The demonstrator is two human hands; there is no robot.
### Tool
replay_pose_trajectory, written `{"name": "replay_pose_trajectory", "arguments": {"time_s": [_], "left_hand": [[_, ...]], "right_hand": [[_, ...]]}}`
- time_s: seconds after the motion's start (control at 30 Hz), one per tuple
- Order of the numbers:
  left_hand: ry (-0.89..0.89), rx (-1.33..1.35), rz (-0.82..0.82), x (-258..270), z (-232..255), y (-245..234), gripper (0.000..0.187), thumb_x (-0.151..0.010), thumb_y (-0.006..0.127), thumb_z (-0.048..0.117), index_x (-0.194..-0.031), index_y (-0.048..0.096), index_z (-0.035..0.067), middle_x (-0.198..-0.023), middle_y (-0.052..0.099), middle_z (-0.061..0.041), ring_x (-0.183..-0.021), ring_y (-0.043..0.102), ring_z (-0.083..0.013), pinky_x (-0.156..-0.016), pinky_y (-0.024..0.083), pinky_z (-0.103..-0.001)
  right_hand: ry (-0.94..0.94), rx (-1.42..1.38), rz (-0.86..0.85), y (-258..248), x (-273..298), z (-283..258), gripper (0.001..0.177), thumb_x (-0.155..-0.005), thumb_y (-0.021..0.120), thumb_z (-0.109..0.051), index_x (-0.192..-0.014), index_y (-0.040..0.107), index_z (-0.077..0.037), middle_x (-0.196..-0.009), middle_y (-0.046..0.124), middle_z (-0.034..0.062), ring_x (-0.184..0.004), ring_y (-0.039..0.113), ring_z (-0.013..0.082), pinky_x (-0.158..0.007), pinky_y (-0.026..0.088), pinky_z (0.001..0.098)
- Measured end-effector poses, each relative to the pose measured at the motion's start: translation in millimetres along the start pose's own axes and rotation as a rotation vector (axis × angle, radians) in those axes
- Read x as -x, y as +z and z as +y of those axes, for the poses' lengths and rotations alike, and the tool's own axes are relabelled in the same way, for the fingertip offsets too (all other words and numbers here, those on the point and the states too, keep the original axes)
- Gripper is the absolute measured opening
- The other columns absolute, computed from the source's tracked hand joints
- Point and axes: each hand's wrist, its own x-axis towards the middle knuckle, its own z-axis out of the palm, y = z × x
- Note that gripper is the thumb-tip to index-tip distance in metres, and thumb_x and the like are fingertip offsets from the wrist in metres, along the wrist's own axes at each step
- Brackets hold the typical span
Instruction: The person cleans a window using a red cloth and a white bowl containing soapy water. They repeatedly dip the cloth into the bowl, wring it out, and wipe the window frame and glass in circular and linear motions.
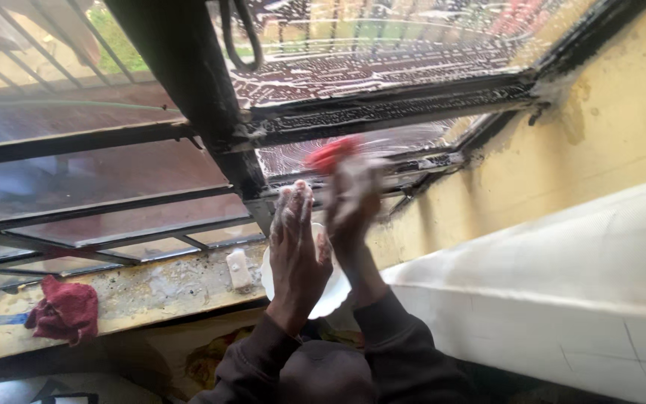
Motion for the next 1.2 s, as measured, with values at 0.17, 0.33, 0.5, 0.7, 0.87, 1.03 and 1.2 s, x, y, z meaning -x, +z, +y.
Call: {"name": "replay_pose_trajectory", "arguments": {"time_s": [0.17,0.33,0.5,0.7,0.87,1.03,1.2], "left_hand": [[-0.036,-0.049,-0.03,-1.7,6.0,-4.0,0.081,-0.087,0.064,0.004,-0.159,0.027,0.001,-0.165,0.029,-0.019,-0.156,0.022,-0.0353,-0.129,0.022,-0.046],[0.02,-0.047,-0.022,1.9,2.3,-13.9,0.08,-0.089,0.064,0.004,-0.16,0.027,0.0,-0.166,0.028,-0.018,-0.157,0.022,-0.0346,-0.13,0.022,-0.046],[0.015,-0.038,-0.01,1.0,0.7,-11.3,0.079,-0.09,0.065,0.005,-0.16,0.026,-0.001,-0.166,0.027,-0.019,-0.158,0.021,-0.0348,-0.131,0.021,-0.046],[0.113,0.022,0.052,4.5,-12.3,0.3,0.082,-0.092,0.07,0.016,-0.159,0.025,0.002,-0.165,0.023,-0.021,-0.157,0.019,-0.0354,-0.13,0.021,-0.047],[0.044,-0.086,-0.031,4.1,-16.0,-10.0,0.079,-0.088,0.064,0.003,-0.16,0.031,0.003,-0.167,0.029,-0.015,-0.158,0.023,-0.0326,-0.13,0.023,-0.045],[0.04,-0.035,-0.036,0.4,-12.2,-17.2,0.079,-0.088,0.064,0.001,-0.159,0.03,0.0,-0.166,0.028,-0.018,-0.157,0.022,-0.0348,-0.13,0.022,-0.046],[0.055,-0.029,-0.011,0.6,-13.1,-14.3,0.077,-0.09,0.064,0.001,-0.159,0.03,0.0,-0.165,0.03,-0.019,-0.157,0.023,-0.0348,-0.13,0.023,-0.047]], "right_hand": [[-0.188,0.224,-0.17,-17.5,5.0,7.3,0.016,-0.102,0.066,-0.016,-0.112,0.062,-0.005,-0.113,0.062,0.0136,-0.109,0.061,0.0316,-0.096,0.051,0.0496],[0.465,-0.686,0.174,-42.1,-41.8,37.0,0.024,-0.111,0.045,-0.015,-0.113,0.06,0.003,-0.101,0.068,0.0203,-0.074,0.055,0.0093,-0.066,0.049,0.0202],[0.273,-0.199,0.218,-1.0,-55.2,7.1,0.016,-0.107,0.05,-0.001,-0.123,0.047,0.001,-0.105,0.063,0.0102,-0.087,0.067,0.0145,-0.078,0.062,0.0261],[-0.026,-0.255,-0.346,8.1,-20.2,-55.5,0.02,-0.103,0.063,-0.008,-0.122,0.063,-0.005,-0.12,0.068,0.0145,-0.105,0.065,0.0273,-0.093,0.059,0.0394],[-0.017,0.062,-0.185,-19.5,-42.1,-25.4,0.015,-0.094,0.065,0.003,-0.107,0.064,-0.003,-0.1,0.063,0.0119,-0.097,0.06,0.0268,-0.091,0.053,0.0452],[0.435,-0.049,0.144,-21.4,-66.7,13.1,0.02,-0.096,0.054,-0.003,-0.115,0.054,0.001,-0.11,0.057,0.0098,-0.093,0.063,0.0217,-0.087,0.061,0.0461],[0.16,-0.041,-0.078,5.7,-34.6,-24.3,0.032,-0.097,0.052,-0.004,-0.129,0.047,-0.003,-0.128,0.046,0.0122,-0.112,0.054,0.0249,-0.098,0.052,0.0491]]}}
